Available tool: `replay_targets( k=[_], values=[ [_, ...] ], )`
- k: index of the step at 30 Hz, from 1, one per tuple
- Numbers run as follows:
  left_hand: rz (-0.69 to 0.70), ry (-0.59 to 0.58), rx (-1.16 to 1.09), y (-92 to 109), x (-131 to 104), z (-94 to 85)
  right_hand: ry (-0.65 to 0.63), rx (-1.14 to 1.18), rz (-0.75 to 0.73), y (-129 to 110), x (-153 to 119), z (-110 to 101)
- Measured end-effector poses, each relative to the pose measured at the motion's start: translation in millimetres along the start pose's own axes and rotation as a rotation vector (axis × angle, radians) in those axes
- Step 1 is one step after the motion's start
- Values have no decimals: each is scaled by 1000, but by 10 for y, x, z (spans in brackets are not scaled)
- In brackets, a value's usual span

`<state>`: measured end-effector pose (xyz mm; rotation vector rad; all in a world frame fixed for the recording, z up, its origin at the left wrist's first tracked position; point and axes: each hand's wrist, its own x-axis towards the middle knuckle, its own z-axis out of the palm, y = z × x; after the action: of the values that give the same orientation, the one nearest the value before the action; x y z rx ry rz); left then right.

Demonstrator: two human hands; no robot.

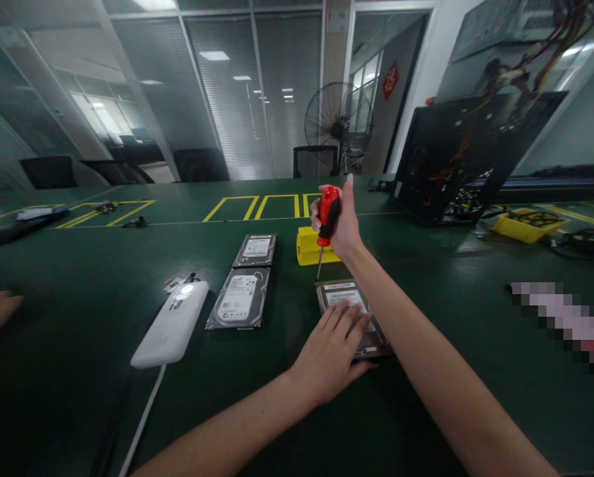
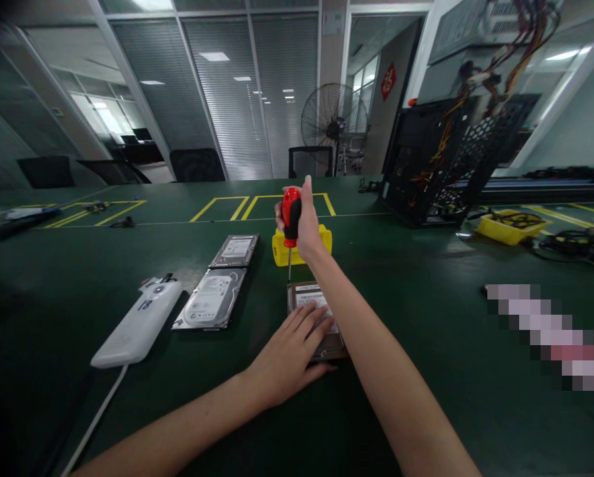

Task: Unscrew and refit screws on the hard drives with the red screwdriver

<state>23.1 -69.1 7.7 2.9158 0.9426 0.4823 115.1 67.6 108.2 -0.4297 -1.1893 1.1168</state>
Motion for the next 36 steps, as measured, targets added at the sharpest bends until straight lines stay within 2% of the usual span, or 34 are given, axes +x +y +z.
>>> replay_targets(
  k=[5, 12, 18, 24, 30, 36],
  values=[
    [3, -4, -6, -3, 0, -2, 32, -8, -46, 25, 0, -26],
    [-8, -18, -17, -2, -6, -22, -20, 83, 22, 64, 27, -47],
    [-6, -23, -17, 0, -2, -34, 73, -16, 5, 71, 1, -41],
    [-4, -26, -7, -1, 8, -31, -24, 9, 44, 22, -10, 1],
    [-4, -15, 12, 1, 6, -17, 113, -4, -3, 49, -14, 31],
    [-5, -12, 3, 2, 3, -26, 19, -9, 29, 36, -21, 22]
  ],
)
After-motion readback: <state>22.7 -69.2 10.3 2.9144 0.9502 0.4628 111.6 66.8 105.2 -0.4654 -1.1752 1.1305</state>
